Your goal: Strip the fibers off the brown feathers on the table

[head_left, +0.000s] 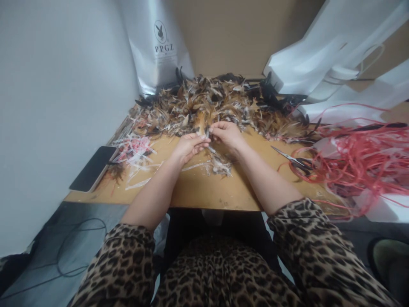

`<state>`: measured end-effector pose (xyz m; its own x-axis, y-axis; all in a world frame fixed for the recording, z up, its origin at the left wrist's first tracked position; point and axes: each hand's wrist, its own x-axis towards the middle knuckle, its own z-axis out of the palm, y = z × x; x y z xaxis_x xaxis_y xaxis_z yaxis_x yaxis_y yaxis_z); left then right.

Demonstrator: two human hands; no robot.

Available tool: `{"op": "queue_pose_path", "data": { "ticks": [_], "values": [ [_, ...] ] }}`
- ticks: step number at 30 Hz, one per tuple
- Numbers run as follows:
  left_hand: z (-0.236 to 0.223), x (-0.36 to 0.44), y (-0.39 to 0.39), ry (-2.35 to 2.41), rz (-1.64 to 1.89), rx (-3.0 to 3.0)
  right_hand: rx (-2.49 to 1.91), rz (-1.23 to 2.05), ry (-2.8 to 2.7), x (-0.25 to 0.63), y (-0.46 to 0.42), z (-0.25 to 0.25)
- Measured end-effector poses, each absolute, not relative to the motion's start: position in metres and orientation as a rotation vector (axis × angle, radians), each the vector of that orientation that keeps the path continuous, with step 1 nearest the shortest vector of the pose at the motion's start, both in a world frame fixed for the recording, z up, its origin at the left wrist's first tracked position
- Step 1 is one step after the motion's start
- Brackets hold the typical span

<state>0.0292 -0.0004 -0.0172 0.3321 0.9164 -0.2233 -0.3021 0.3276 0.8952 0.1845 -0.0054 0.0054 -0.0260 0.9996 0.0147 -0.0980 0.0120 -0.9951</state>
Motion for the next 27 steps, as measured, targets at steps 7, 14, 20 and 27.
{"op": "queue_pose_path", "data": {
  "ticks": [7, 14, 20, 27],
  "values": [
    [-0.0127, 0.0321, -0.0016, 0.896, 1.004, 0.882, -1.144, 1.313, -1.155, 0.1837, -0.0058, 0.0051],
    [-0.0149, 0.0323, -0.0022, 0.914, 1.056, 0.938, -1.183, 1.291, -1.213, 0.1804, -0.0092, 0.0038],
    [-0.0127, 0.0327, -0.0019, 0.909, 1.047, 0.863, -1.170, 1.297, -1.228, 0.1827, -0.0067, 0.0032],
    [-0.0135, 0.0328, -0.0007, 0.882, 1.010, 0.819, -1.217, 1.226, -1.257, 0.1845, -0.0066, 0.0053]
  ]
}}
